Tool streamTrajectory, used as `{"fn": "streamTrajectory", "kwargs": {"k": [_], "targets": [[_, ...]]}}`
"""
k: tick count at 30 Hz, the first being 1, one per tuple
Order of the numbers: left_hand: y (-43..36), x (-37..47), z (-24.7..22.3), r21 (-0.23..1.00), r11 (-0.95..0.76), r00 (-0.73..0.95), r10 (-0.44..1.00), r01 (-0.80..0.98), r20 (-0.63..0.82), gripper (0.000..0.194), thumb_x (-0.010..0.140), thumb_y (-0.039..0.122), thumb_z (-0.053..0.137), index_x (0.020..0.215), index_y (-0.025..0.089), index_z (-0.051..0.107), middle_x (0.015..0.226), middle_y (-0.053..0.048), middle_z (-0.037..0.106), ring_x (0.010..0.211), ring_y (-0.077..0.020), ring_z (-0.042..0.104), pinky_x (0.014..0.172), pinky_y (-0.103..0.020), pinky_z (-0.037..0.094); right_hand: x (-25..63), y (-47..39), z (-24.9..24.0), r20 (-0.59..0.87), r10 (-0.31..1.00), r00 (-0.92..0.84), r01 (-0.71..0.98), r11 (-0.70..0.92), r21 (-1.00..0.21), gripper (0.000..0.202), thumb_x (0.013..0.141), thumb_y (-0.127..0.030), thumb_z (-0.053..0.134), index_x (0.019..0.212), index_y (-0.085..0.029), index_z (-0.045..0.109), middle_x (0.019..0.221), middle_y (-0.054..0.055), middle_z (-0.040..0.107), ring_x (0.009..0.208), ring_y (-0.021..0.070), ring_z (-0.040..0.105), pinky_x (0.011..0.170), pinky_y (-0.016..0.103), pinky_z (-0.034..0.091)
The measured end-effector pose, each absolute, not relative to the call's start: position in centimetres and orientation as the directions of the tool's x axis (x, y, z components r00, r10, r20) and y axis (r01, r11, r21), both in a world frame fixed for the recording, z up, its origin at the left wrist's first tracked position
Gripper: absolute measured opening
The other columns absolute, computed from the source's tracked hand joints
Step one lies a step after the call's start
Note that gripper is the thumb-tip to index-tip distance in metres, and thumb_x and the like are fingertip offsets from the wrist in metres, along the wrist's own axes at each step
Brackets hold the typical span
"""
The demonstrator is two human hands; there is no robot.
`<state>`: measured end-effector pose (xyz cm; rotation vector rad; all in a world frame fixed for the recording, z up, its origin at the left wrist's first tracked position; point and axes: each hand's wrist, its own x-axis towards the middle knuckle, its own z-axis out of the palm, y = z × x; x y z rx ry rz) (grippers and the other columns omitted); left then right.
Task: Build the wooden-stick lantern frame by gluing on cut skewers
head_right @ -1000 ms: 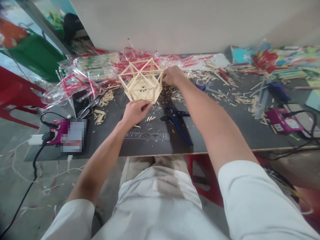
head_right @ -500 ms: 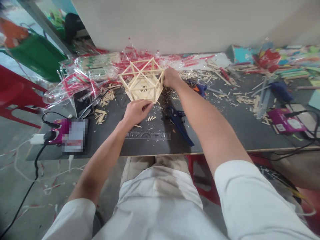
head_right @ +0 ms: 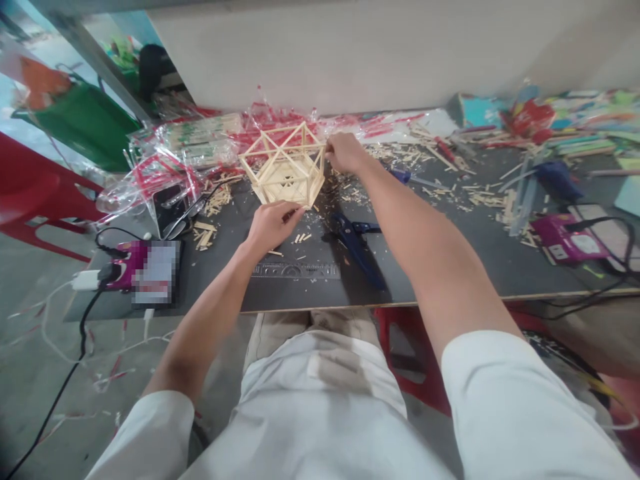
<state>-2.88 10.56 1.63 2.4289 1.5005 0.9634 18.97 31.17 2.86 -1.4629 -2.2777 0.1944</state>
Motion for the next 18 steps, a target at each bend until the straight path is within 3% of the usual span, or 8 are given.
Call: {"fn": "streamTrajectory", "kwargs": {"k": [4,9,12,18], "targets": [[10.7,-2.9,1.7,0.424,-0.497,0.298,0.841,0.757,0.453,0.029,0.104,0.036,0.057,0.102,0.019,0.081,0.084,-0.006,0.077,0.077,-0.0177,0.069,0.071,-0.029,0.049,20.6,28.4,5.0,0.359,0.888,-0.287,0.745,0.442,-0.500,0.013,0.095,-0.029,0.069,0.097,-0.017,0.075,0.109,0.013,0.078,0.097,0.0275,0.073,0.094,0.044,0.057],[10.7,-2.8,1.6,0.429,-0.508,0.304,0.834,0.747,0.460,0.029,0.103,0.035,0.058,0.104,0.018,0.081,0.084,-0.006,0.078,0.077,-0.0185,0.070,0.074,-0.030,0.052,21.9,21.9,4.7,0.389,0.908,-0.155,0.518,0.411,-0.751,0.022,0.094,-0.041,0.073,0.093,-0.019,0.071,0.080,0.008,0.073,0.066,0.0209,0.068,0.069,0.040,0.062],[10.6,-2.5,1.6,0.449,-0.515,0.285,0.827,0.730,0.484,0.027,0.103,0.033,0.059,0.106,0.017,0.081,0.088,-0.007,0.080,0.077,-0.0181,0.071,0.075,-0.030,0.053,21.8,17.9,3.3,0.350,0.908,-0.231,0.400,0.417,-0.816,0.026,0.088,-0.044,0.078,0.090,-0.020,0.070,0.077,0.006,0.073,0.062,0.0207,0.068,0.062,0.040,0.062],[10.5,-2.1,1.5,0.470,-0.569,0.276,0.785,0.675,0.554,0.020,0.101,0.027,0.065,0.107,0.018,0.081,0.093,-0.008,0.081,0.080,-0.0175,0.074,0.080,-0.029,0.057,19.4,14.5,1.0,0.220,0.899,-0.380,0.117,0.282,-0.952,0.035,0.078,-0.050,0.086,0.085,-0.022,0.066,0.071,0.004,0.072,0.060,0.0199,0.068,0.059,0.040,0.063]]}}
